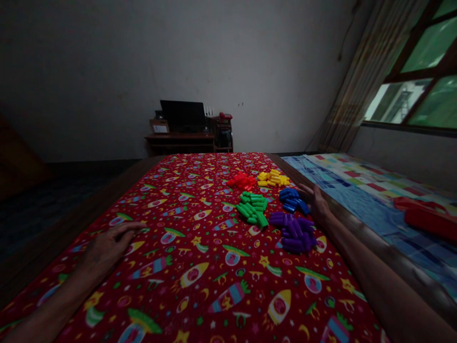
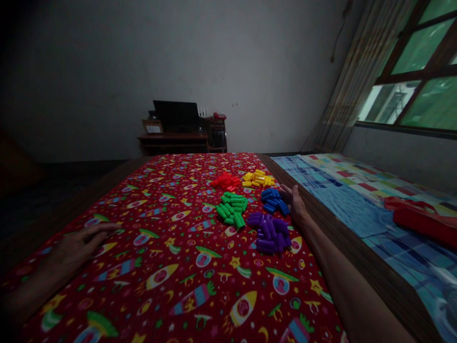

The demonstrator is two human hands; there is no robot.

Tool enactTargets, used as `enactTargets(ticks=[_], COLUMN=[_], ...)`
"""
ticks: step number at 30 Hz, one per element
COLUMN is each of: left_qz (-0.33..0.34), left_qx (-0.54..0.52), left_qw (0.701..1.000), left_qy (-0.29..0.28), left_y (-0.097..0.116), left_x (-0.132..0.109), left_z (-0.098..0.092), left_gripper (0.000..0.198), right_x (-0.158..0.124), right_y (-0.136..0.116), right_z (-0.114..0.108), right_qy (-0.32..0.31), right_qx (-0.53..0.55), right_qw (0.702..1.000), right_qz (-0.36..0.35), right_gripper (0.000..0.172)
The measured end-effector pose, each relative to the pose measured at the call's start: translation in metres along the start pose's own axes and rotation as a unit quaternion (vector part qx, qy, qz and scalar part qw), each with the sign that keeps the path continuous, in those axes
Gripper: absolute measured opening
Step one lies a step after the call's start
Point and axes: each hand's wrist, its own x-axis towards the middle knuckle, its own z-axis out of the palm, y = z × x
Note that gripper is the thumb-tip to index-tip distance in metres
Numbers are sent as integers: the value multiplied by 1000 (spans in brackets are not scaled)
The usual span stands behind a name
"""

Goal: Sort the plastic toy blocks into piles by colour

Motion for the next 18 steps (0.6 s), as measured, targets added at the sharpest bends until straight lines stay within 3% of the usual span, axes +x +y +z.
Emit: enactTargets(ticks=[2, 11, 18], left_qz=[-7, -22, 4], left_qx=[-19, -26, -44], left_qw=[999, 999, 999], left_qy=[-25, -17, -14], left_y=[0, -3, -21], left_x=[-1, 0, 4], left_z=[-1, 2, 10], left_gripper=[51, 44, 45], right_x=[-1, 7, 56], right_y=[1, 6, 10], right_z=[3, 1, 11], right_qy=[-15, -27, 35], right_qx=[-19, -74, -85], right_qw=[1000, 996, 995], right_qz=[-4, -31, -29], right_gripper=[63, 71, 66])
